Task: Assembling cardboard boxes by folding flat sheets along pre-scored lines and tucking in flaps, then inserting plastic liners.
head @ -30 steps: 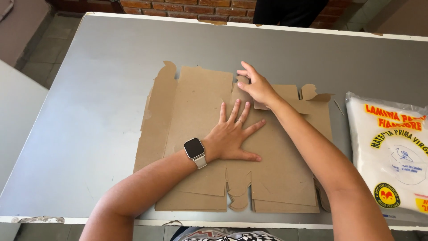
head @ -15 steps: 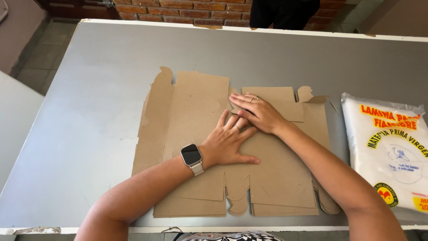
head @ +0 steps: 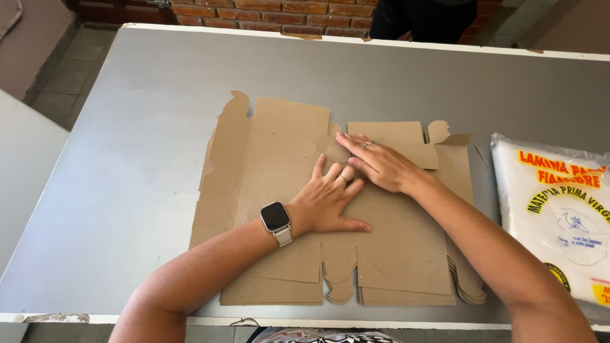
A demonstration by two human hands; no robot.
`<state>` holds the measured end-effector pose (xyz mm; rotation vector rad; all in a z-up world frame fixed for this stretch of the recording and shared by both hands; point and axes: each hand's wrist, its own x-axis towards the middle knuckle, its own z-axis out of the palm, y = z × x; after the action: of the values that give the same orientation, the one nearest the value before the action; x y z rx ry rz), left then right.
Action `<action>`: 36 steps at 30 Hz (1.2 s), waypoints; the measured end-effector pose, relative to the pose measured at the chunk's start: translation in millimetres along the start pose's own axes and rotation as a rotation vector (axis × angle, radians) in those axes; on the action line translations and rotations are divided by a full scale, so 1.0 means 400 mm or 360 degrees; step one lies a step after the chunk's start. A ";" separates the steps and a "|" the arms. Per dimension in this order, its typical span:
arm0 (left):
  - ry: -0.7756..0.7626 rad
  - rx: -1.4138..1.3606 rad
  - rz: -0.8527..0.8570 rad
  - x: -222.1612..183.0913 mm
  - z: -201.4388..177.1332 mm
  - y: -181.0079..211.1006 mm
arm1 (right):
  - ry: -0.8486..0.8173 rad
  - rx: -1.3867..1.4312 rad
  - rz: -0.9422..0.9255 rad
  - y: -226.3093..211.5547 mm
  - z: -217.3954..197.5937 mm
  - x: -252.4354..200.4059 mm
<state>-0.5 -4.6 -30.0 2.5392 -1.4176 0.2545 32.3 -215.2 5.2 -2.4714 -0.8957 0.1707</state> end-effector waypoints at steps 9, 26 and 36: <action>0.0102 0.0019 0.0016 -0.021 -0.009 -0.016 | 0.0171 -0.0128 0.0024 0.062 0.030 0.006; -0.0308 0.0073 -0.0424 -0.252 -0.147 -0.142 | 0.0005 -0.0346 0.0538 -0.071 -0.025 0.296; -0.0253 0.0035 -0.0407 -0.258 -0.140 -0.149 | -0.0084 -0.0498 0.0273 -0.193 -0.020 0.361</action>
<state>-5.5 125.5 -9.4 2.7755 -1.1259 0.0252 103.0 -76.8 58.1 -2.8485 -0.7803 0.1660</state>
